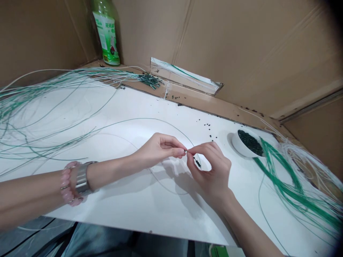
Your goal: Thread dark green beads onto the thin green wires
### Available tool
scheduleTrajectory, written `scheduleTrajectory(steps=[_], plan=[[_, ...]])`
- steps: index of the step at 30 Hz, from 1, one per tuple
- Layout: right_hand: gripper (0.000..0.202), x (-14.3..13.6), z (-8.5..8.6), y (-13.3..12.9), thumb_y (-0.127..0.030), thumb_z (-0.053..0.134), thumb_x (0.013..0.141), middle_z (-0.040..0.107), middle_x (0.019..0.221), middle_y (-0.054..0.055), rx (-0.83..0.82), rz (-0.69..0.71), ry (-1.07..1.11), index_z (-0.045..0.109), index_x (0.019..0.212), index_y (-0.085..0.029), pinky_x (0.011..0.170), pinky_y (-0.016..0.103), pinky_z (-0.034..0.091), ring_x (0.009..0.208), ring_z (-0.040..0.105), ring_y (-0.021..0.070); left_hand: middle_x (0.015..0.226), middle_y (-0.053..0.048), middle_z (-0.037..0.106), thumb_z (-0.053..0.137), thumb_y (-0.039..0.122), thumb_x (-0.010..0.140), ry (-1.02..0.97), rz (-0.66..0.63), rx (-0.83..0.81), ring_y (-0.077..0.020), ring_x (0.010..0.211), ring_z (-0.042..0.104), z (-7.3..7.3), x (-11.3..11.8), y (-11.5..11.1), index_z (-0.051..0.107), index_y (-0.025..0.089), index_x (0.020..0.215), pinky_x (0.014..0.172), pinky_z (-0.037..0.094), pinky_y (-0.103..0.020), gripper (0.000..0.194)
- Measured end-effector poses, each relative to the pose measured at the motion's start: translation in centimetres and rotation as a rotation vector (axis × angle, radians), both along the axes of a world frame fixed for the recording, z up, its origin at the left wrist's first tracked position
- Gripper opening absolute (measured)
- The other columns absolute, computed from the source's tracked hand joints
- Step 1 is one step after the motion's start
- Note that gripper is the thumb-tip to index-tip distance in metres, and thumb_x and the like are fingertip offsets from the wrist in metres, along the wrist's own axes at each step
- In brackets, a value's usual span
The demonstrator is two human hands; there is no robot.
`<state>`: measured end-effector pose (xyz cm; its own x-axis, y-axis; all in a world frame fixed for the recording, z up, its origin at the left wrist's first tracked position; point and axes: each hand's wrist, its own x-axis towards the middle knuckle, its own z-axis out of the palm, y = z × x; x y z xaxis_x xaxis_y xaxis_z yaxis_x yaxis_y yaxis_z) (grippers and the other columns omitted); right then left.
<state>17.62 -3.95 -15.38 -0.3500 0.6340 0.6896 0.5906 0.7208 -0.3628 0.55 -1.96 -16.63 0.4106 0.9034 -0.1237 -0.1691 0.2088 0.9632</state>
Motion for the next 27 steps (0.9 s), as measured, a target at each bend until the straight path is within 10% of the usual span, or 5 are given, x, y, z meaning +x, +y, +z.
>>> scheduleTrajectory(steps=[27], plan=[[0.011,-0.13,-0.30,-0.32,-0.010,0.062,0.077,0.063,0.067,-0.001,-0.290,-0.002,0.190,0.061,0.073,-0.021,0.059,0.026,0.047,0.066,0.054,0.0125,0.073,0.001,0.068,0.071,0.019,0.071,-0.021,0.039,0.077,-0.0081,0.074,0.064,0.38,0.09,-0.41,0.068,0.015,0.074,0.071,0.049,-0.017,0.006]])
